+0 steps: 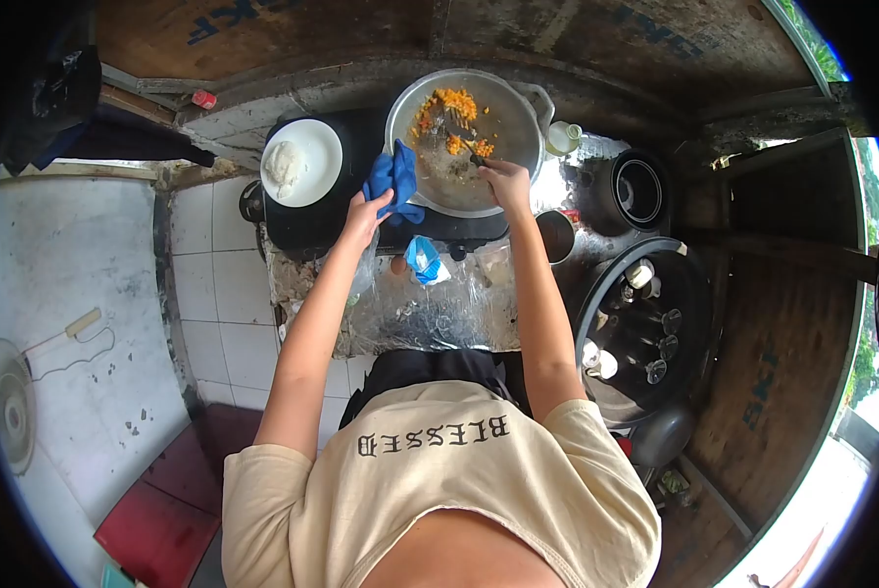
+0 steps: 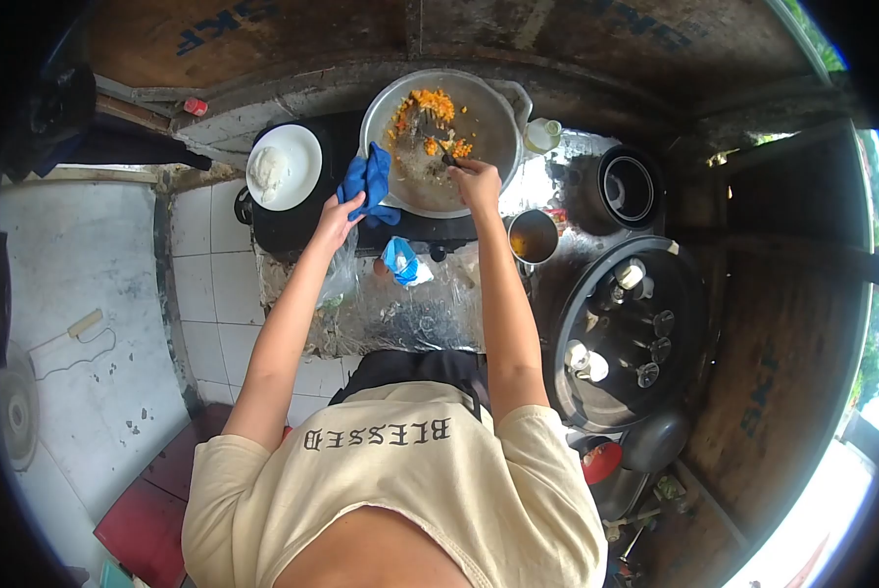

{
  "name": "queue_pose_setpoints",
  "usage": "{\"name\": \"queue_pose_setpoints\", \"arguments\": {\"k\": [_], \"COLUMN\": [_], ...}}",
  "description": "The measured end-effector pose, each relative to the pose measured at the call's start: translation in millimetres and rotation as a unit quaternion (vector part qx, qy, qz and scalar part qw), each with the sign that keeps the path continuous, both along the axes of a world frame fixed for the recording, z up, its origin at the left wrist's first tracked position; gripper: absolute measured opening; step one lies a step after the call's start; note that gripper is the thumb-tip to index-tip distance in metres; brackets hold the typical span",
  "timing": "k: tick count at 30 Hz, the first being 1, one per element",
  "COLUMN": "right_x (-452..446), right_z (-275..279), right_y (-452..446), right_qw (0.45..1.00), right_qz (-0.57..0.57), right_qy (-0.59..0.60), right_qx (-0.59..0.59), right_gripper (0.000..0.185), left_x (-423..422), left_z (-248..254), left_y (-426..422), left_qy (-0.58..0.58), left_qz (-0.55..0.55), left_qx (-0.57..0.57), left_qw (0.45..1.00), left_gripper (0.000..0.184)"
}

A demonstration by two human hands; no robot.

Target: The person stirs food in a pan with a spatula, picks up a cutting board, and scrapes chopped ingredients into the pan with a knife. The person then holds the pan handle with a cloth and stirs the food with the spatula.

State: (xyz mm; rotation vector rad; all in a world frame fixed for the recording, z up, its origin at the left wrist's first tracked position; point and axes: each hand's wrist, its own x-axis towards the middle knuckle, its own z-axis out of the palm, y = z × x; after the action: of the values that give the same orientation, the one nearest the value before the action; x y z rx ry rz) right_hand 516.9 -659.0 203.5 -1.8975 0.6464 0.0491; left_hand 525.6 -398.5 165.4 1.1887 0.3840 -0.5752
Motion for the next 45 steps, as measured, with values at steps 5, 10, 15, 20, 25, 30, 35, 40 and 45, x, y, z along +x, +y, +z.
{"name": "queue_pose_setpoints", "arguments": {"k": [5, 10, 15, 20, 25, 30, 35, 40, 45], "right_x": [-3.0, -16.5, -2.4, -30.9, -26.9, -18.2, -37.5, -11.4, -12.3], "right_z": [16.9, 66.8, 37.0, 94.9, 56.1, 42.7, 93.1, 42.3, 79.0], "right_y": [-16.4, -5.8, -20.1, -33.8, -28.9, -32.0, -37.1, -30.7, -31.3], "right_qw": [0.972, 0.894, 0.914, 0.875, 0.892, 0.943, 0.853, 0.895, 0.897], "right_qz": [0.163, 0.081, 0.133, 0.115, 0.197, 0.134, 0.138, 0.138, 0.119], "right_qy": [0.145, 0.174, 0.003, 0.085, 0.133, 0.020, 0.102, 0.017, 0.018], "right_qx": [-0.090, -0.406, -0.383, -0.462, -0.384, -0.304, -0.492, -0.423, -0.426], "right_gripper": [0.038, 0.014, 0.020, 0.015, 0.015, 0.019, 0.011, 0.017, 0.021], "left_x": [-1.5, -1.6, 4.2, 5.3, 9.0, 8.5, 7.3, 6.8, 8.2], "left_z": [3.5, -2.9, -6.6, -4.3, -13.1, -13.4, -6.4, -9.1, -1.2], "left_y": [-1.7, -1.9, -0.4, 2.7, 3.4, 5.6, 4.0, 3.3, 8.6], "left_qy": [0.010, -0.011, -0.006, 0.001, 0.006, 0.005, 0.001, 0.007, 0.005], "left_qz": [0.000, 0.013, 0.008, 0.005, 0.007, 0.001, 0.011, 0.005, -0.005], "left_qx": [0.019, 0.000, 0.007, 0.014, 0.015, -0.014, -0.004, -0.006, 0.007], "left_qw": [1.000, 1.000, 1.000, 1.000, 1.000, 1.000, 1.000, 1.000, 1.000], "left_gripper": [0.044, 0.046, 0.049, 0.049, 0.045, 0.043, 0.045, 0.044, 0.045]}}
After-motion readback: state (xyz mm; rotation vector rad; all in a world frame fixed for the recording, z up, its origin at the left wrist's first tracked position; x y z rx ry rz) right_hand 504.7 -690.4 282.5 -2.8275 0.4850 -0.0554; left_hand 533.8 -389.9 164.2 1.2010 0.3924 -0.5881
